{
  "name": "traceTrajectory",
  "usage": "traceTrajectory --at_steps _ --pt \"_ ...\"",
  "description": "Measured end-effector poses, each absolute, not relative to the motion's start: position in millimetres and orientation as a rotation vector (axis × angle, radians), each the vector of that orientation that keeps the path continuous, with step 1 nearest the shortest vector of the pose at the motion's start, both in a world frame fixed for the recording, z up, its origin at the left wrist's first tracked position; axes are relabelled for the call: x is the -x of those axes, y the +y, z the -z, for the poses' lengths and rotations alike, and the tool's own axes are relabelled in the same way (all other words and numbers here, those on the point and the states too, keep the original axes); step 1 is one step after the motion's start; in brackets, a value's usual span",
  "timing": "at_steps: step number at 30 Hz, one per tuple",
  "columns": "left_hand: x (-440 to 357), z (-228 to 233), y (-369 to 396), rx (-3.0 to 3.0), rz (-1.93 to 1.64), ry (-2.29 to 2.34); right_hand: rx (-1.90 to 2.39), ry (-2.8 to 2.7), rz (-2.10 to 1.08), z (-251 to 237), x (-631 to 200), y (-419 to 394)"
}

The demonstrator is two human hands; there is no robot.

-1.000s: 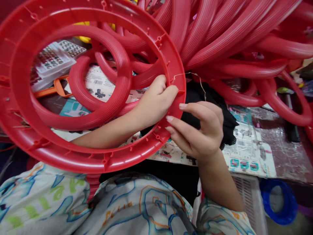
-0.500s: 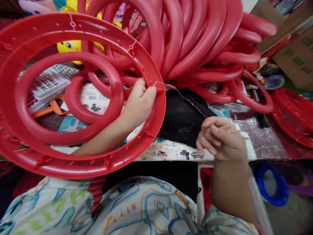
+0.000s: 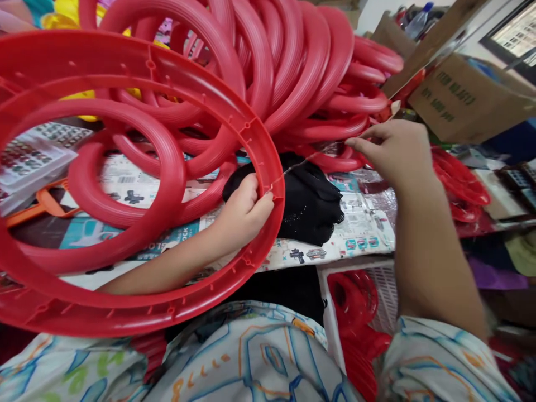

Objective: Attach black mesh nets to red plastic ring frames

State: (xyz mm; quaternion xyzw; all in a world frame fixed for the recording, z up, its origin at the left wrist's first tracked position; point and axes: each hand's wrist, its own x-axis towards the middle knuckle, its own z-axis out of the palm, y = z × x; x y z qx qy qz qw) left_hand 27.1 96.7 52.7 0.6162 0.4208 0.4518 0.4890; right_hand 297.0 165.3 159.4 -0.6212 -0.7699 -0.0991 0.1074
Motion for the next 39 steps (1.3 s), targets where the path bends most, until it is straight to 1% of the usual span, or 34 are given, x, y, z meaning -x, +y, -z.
traceTrajectory --at_steps 3,5,6,8,9,10,13,14,16,18,22,25,27,33,39 --pt "-26.0 -51.6 101.2 -1.436 -1.109 1.032 2.029 -2.139 0.373 -134.2 -288.2 173.1" --pt "-25.1 -49.0 106.5 -1.408 -1.118 1.040 2.077 -2.051 0.461 -123.8 -269.3 158.2" --pt "-24.5 -47.1 109.4 -1.411 -1.123 1.055 2.050 -1.994 0.530 -121.7 -256.1 146.1" --pt "-23.1 -43.2 115.0 -1.443 -1.145 1.125 1.807 -2.103 0.488 -121.2 -226.7 120.3" --pt "-22.3 -41.5 117.6 -1.466 -1.157 1.175 1.697 -2.153 0.366 -121.4 -213.0 110.1" --pt "-21.5 -40.2 119.9 -1.486 -1.170 1.225 1.624 -2.258 0.128 -121.1 -201.3 103.7" --pt "-20.1 -38.6 125.1 -1.536 -1.217 1.311 1.676 -2.263 -0.341 -113.2 -181.2 109.7" --pt "-20.1 -38.5 126.3 -1.550 -1.222 1.312 1.642 -2.214 -0.502 -108.1 -178.6 118.1" --pt "-20.5 -38.0 128.2 -1.575 -1.224 1.293 1.440 -2.060 -0.839 -95.6 -176.6 137.3" --pt "-21.2 -36.7 129.1 -1.583 -1.224 1.263 1.221 -1.886 -1.048 -83.2 -176.9 152.8" --pt "-22.2 -33.1 128.5 -1.555 -1.196 1.198 1.002 -1.741 -0.969 -67.1 -181.5 163.6" --pt "-23.5 -31.8 126.8 -1.533 -1.148 1.185 0.870 -1.775 -1.025 -61.7 -185.2 161.8" --pt "-24.9 -31.9 125.6 -1.528 -1.116 1.183 0.856 -1.806 -1.023 -60.2 -186.7 159.7" --pt "-27.0 -30.5 121.7 -1.571 -1.100 1.181 0.797 -1.990 -0.762 -60.7 -189.5 157.5" --pt "-26.7 -30.3 120.5 -1.622 -1.018 1.228 0.764 -2.070 -0.586 -56.9 -190.3 160.8"
